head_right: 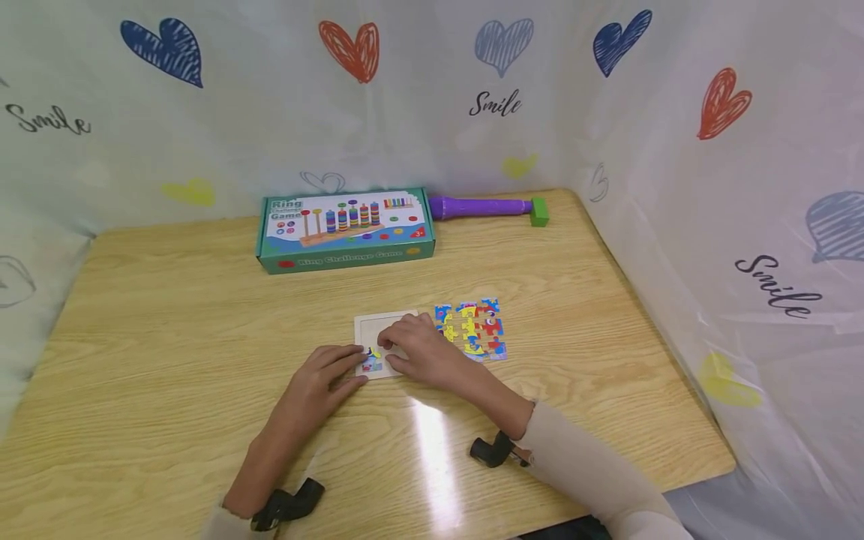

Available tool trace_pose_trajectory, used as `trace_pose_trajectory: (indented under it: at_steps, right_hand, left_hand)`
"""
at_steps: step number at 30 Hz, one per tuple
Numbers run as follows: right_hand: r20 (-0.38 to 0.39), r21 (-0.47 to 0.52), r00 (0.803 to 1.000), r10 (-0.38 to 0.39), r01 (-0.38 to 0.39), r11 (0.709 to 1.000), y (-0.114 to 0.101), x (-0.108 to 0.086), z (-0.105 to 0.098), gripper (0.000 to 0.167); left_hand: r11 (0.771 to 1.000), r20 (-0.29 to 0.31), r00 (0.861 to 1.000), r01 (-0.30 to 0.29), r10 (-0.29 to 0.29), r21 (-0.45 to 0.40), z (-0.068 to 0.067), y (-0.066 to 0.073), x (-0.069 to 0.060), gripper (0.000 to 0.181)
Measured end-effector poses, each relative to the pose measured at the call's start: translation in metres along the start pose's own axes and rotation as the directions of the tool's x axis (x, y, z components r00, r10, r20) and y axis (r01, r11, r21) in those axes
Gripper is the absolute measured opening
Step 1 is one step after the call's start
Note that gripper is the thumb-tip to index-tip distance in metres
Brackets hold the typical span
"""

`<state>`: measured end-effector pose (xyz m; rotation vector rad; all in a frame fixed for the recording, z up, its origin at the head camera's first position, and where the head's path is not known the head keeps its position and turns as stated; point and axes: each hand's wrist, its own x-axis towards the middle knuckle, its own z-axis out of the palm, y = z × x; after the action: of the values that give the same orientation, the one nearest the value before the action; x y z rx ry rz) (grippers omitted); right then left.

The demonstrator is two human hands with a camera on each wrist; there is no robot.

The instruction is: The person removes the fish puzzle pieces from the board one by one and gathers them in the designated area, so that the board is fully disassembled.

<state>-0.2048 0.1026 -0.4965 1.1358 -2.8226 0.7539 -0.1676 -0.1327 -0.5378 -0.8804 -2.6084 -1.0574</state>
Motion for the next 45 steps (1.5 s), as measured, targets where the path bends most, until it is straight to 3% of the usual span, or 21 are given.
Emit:
trace_pose_trajectory:
  at_steps: [16,28,45]
  right_hand:
    - [0.029,0.005,1.0,0.009,-0.009,1.0,0.001,0.006,0.008,0.013]
    - [0.044,0.049,0.998,0.048,-0.05,0.998,0.005,0.004,0.008,0.016]
    - [-0.049,0.039,0.997,0.054,-0.052,0.998,0.01,-0.011,-0.004,0.013]
  left_hand:
    - [1.0,-0.007,1.0,-0.024,0.024,0.01,0.004,0.002,0.004,0.037]
    - [1.0,0.005,1.0,-0.004,0.004,0.003,0.003,0.004,0.006,0.04]
    - [0.999,0.006,1.0,0.024,-0.025,0.024,-0.001,0.003,0.001,0.033]
